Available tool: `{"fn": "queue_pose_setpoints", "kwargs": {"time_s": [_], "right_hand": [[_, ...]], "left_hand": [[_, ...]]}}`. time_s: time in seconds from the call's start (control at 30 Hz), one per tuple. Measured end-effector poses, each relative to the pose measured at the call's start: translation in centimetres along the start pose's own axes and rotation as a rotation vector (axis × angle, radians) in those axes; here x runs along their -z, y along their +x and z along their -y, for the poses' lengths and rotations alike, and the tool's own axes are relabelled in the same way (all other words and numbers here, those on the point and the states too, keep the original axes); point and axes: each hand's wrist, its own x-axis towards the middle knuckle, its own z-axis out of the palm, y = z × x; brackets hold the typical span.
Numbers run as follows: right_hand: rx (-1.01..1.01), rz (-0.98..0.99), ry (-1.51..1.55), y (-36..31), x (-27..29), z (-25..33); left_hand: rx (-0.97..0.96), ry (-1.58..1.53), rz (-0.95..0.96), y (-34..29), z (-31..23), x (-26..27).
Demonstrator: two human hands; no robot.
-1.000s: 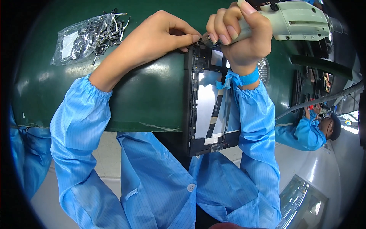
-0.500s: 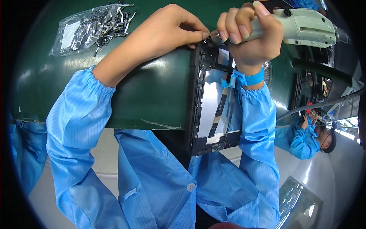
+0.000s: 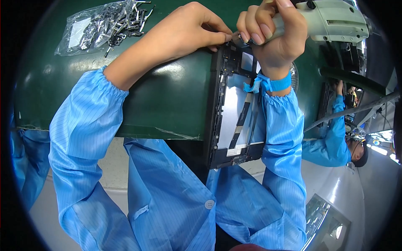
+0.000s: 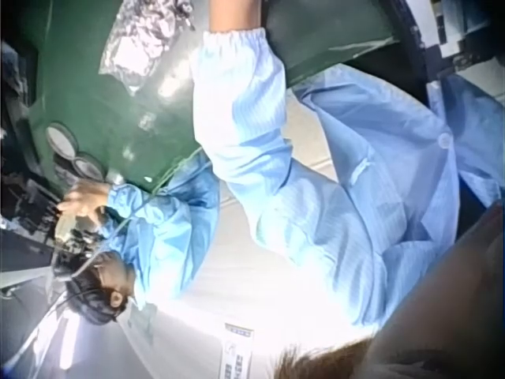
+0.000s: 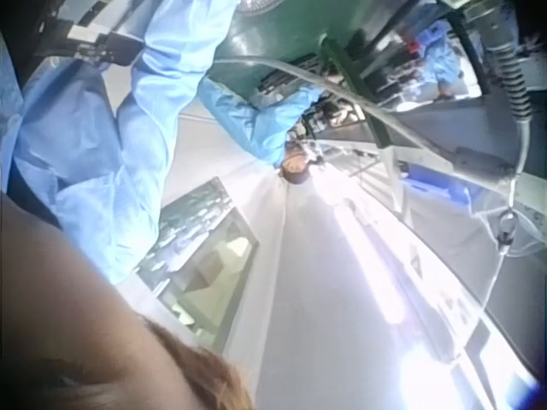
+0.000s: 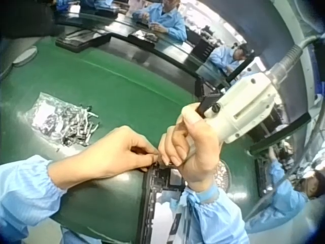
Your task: The person secures internal ribbon cables and plastic trays within a tablet chassis by driving screws into place with an electric power screwdriver.
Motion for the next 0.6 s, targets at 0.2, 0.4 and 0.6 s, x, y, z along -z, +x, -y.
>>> {"fn": "queue_pose_setpoints", "kwargs": {"time_s": [0.2,0.4,0.6], "right_hand": [[0.002,-0.021,0.015,-0.4,0.2,0.1],[0.030,-0.025,0.044,-0.3,0.4,0.1],[0.046,-0.047,0.072,-0.3,0.1,-0.1]], "left_hand": [[0.012,0.003,0.004,-0.1,-0.2,-0.5],[-0.072,0.013,-0.007,0.4,0.9,-0.9],[-0.120,0.215,-0.129,-0.1,0.8,-1.4]]}}
